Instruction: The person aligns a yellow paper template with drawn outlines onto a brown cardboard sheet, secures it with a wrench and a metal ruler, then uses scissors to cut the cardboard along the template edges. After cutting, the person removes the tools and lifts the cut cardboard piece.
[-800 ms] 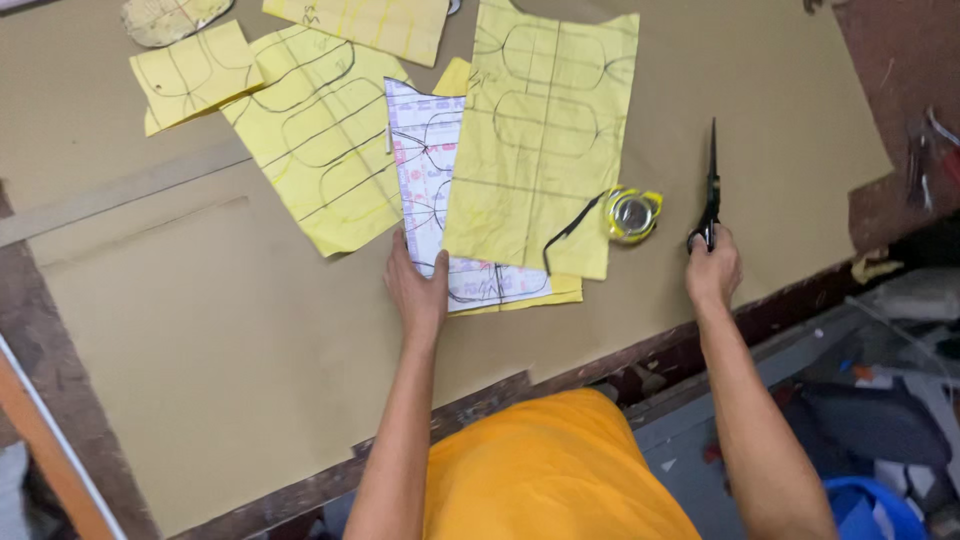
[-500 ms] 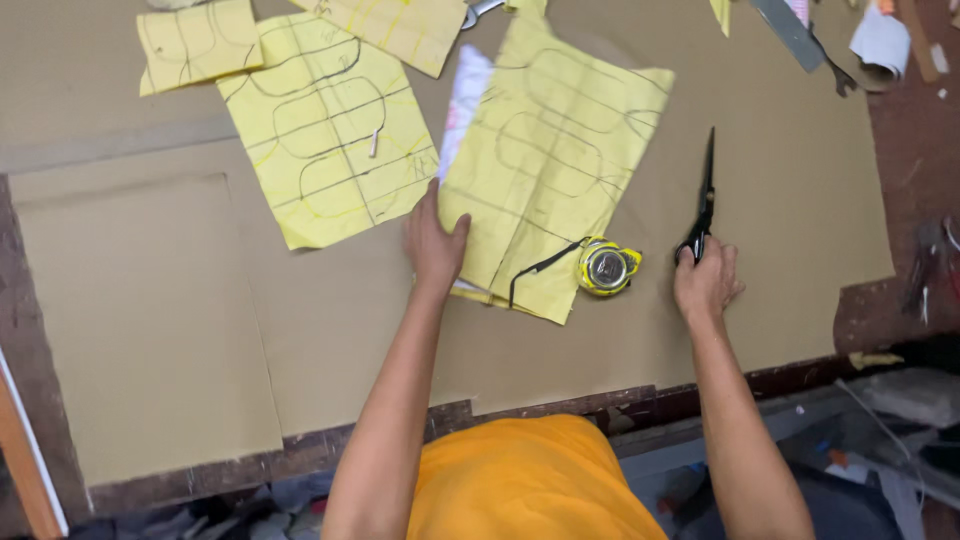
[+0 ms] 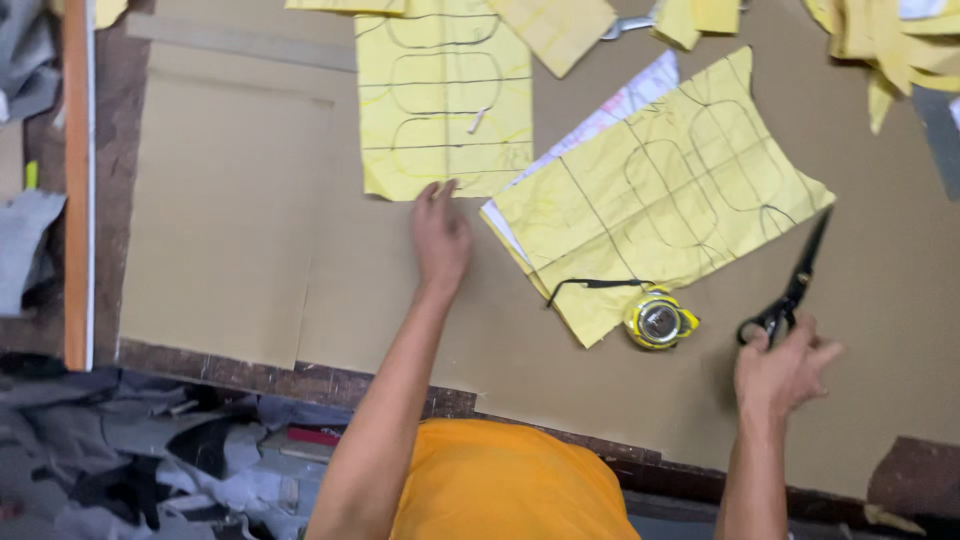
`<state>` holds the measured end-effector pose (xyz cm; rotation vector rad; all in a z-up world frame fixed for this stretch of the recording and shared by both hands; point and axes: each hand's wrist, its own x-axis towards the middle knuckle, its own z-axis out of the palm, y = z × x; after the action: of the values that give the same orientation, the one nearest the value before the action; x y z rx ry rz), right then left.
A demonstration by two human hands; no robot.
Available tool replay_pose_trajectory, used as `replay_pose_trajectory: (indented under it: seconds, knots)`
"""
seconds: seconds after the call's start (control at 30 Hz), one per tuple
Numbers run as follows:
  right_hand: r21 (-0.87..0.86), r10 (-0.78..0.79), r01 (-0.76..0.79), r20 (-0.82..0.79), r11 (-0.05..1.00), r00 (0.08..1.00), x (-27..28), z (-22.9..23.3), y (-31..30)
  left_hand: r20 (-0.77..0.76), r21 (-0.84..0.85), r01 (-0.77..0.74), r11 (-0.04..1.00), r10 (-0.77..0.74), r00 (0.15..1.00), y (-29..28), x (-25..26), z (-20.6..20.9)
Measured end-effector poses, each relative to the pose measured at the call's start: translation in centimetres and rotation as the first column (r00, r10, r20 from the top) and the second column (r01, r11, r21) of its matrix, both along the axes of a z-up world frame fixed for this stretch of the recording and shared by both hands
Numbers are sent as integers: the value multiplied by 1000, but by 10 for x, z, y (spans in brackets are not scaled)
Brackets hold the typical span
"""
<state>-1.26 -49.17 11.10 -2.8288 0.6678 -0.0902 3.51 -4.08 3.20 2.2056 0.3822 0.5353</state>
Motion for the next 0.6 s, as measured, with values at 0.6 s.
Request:
replay_pose_trajectory:
  seconds: [0.6]
  knots:
    - [184, 840, -872, 240, 453, 487, 30, -14, 359, -504, 253, -213, 944, 316, 804, 232, -234, 9]
